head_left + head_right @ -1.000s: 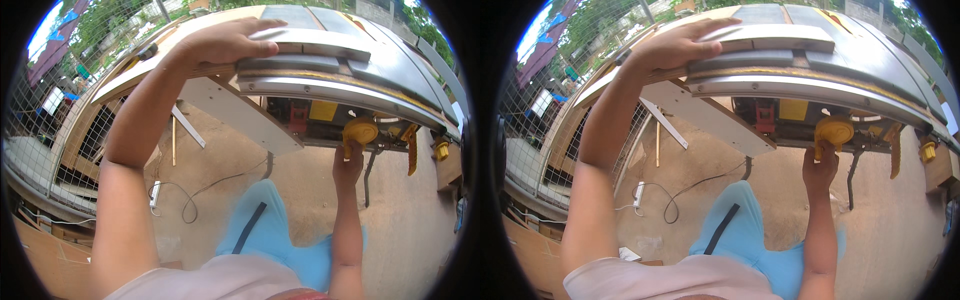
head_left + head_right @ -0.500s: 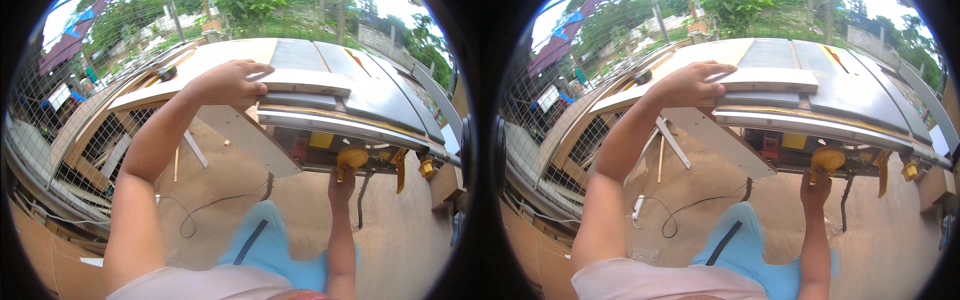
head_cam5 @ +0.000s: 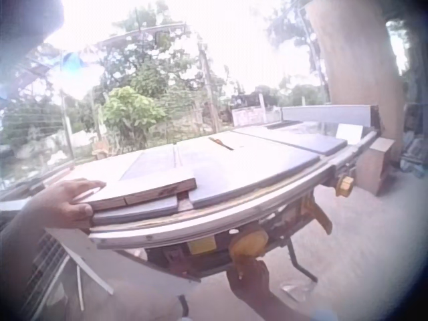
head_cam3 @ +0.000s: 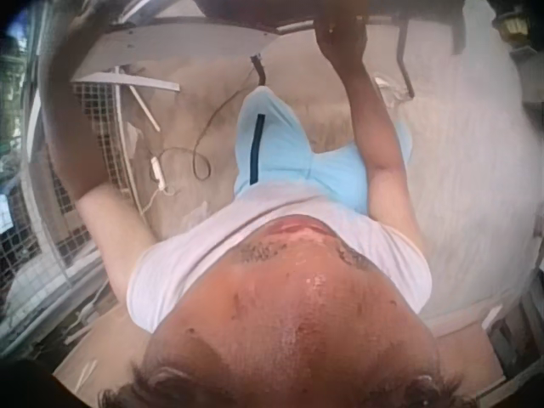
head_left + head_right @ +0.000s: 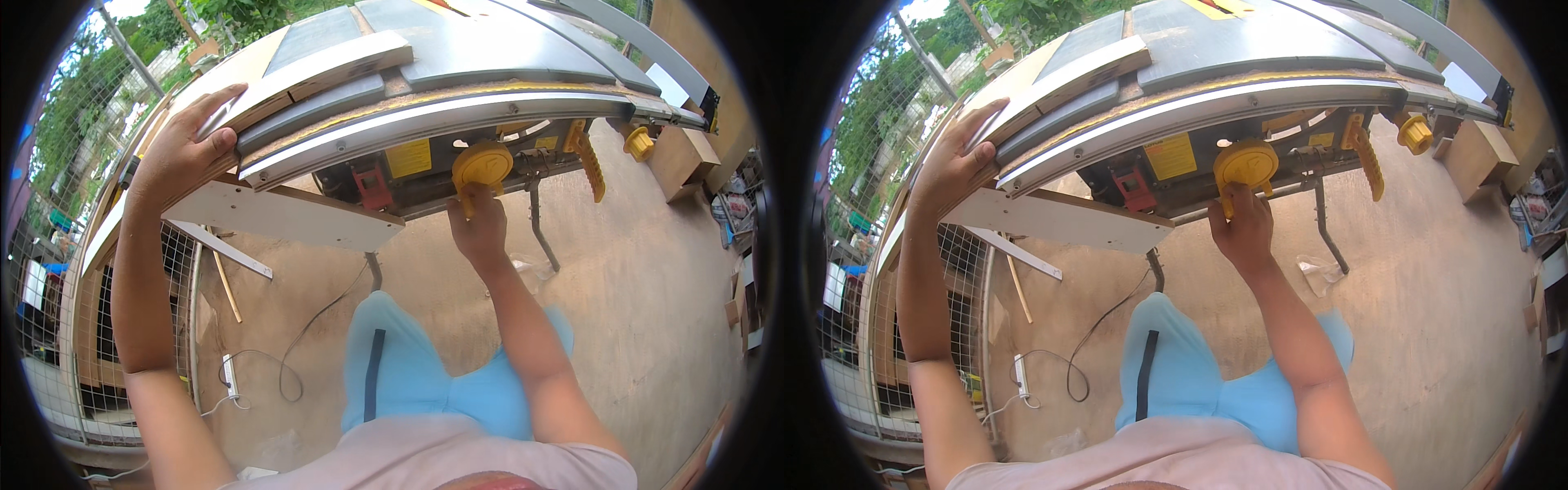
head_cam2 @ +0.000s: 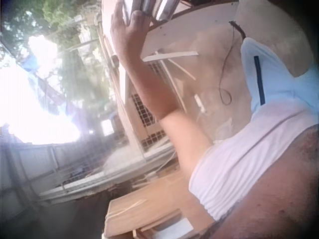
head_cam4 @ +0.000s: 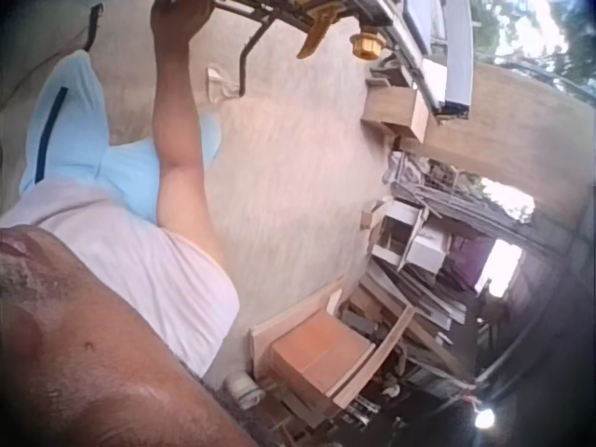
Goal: The person measures a white wooden plank with a tape measure, adjusts the table saw blade height, and cuts the plank into two pieces. The person repeats the process with another plank, cutting it into two pieces as well.
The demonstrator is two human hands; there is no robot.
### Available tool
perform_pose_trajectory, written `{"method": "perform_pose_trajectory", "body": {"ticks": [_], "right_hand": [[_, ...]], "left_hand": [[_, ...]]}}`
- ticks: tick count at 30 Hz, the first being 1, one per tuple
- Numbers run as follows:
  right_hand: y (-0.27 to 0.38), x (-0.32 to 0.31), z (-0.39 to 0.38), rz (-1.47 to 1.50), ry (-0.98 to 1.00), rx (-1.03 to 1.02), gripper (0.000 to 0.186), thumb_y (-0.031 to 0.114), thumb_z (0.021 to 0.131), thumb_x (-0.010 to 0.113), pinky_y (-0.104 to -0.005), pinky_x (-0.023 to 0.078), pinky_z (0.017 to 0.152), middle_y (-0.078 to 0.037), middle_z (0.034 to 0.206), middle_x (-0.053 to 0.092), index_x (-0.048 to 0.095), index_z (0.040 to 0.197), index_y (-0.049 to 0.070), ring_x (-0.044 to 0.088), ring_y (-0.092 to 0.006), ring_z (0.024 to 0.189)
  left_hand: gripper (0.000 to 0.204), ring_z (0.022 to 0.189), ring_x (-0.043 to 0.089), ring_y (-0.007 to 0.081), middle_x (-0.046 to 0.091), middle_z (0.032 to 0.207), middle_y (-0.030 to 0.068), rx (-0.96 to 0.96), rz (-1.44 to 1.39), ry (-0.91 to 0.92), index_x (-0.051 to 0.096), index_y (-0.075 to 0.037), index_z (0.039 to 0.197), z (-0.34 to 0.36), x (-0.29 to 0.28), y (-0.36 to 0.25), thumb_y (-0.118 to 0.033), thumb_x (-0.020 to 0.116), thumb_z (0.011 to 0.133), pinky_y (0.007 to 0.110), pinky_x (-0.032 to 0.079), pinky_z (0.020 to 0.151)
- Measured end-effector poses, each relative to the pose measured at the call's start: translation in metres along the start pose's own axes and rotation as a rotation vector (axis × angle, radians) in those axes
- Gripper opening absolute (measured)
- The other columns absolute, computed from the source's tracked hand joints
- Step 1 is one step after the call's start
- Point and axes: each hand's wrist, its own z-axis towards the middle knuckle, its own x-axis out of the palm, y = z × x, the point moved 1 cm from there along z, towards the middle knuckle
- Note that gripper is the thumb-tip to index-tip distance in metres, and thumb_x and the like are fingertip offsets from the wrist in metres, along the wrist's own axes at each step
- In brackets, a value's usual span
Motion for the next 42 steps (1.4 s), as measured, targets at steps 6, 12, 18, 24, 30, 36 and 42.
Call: {"method": "perform_pose_trajectory", "body": {"ticks": [6, 12, 18, 24, 30, 36, 42], "right_hand": [[0.001, 0.000, 0.000, 0.041, 0.007, 0.013, 0.032, 0.018, 0.088, 0.077, -0.0459, 0.054, 0.071, -0.016, 0.090, 0.070, 0.058, 0.109, 0.004, 0.069, -0.0379, 0.080], [-0.013, 0.003, -0.008, 0.050, 0.006, 0.009, 0.032, 0.022, 0.094, 0.074, -0.0465, 0.055, 0.074, -0.018, 0.099, 0.071, 0.060, 0.115, 0.003, 0.069, -0.0402, 0.086], [-0.018, 0.004, -0.010, 0.103, 0.046, 0.040, 0.030, 0.022, 0.098, 0.070, -0.0463, 0.055, 0.078, -0.019, 0.105, 0.069, 0.060, 0.119, 0.003, 0.069, -0.0411, 0.092], [-0.012, 0.004, -0.009, 0.060, 0.033, -0.009, 0.029, 0.017, 0.098, 0.069, -0.0454, 0.056, 0.079, -0.019, 0.109, 0.069, 0.059, 0.122, 0.003, 0.069, -0.0401, 0.094], [-0.008, 0.005, -0.008, 0.093, 0.037, 0.034, 0.029, 0.014, 0.094, 0.072, -0.0471, 0.055, 0.080, -0.017, 0.106, 0.069, 0.060, 0.118, 0.003, 0.068, -0.0399, 0.094], [-0.004, 0.001, -0.003, -0.028, 0.008, -0.015, 0.027, 0.014, 0.090, 0.074, -0.0486, 0.053, 0.076, -0.015, 0.098, 0.069, 0.060, 0.111, 0.005, 0.068, -0.0395, 0.086], [0.003, -0.002, 0.007, -0.055, 0.006, -0.008, 0.025, 0.012, 0.086, 0.074, -0.0479, 0.053, 0.074, -0.015, 0.089, 0.068, 0.058, 0.105, 0.006, 0.068, -0.0393, 0.084]], "left_hand": [[0.107, 0.135, 0.055, 0.0332, 0.062, 0.142, 0.0209, -0.027, -0.050, 0.030, 0.056, -0.012, 0.151, 0.001, 0.002, 0.012, -0.092, 0.056, 0.080, 0.047, 0.042, 0.113], [0.081, 0.134, 0.058, 0.0320, 0.063, 0.142, 0.0181, 0.008, -0.190, -0.277, 0.064, -0.016, 0.144, 0.009, -0.010, 0.063, -0.078, 0.056, 0.092, 0.045, 0.046, 0.113], [0.040, 0.123, 0.065, 0.0266, 0.069, 0.135, 0.0153, -0.358, 0.202, -0.675, 0.069, -0.011, 0.136, -0.022, -0.090, 0.160, -0.034, 0.058, 0.105, 0.037, 0.049, 0.104], [0.082, 0.142, 0.052, 0.0349, 0.052, 0.156, 0.0203, -0.768, 0.291, -0.124, 0.057, -0.010, 0.149, -0.067, -0.097, 0.225, -0.067, 0.067, 0.091, 0.049, 0.041, 0.116], [0.092, 0.139, 0.055, 0.0342, 0.056, 0.153, 0.0183, -0.980, 0.023, 0.078, 0.047, -0.017, 0.159, -0.077, -0.081, 0.254, -0.062, 0.079, 0.084, 0.047, 0.043, 0.114], [0.073, 0.110, 0.069, 0.0308, 0.072, 0.122, 0.0208, -0.764, 0.196, 0.082, 0.066, -0.002, 0.132, -0.055, -0.092, 0.267, -0.035, 0.081, 0.069, 0.041, 0.053, 0.096], [0.079, 0.096, 0.067, 0.0254, 0.070, 0.108, 0.0162, -0.578, 0.029, -0.104, 0.056, 0.001, 0.142, -0.018, -0.142, 0.266, -0.028, 0.081, 0.073, 0.037, 0.053, 0.089]]}}
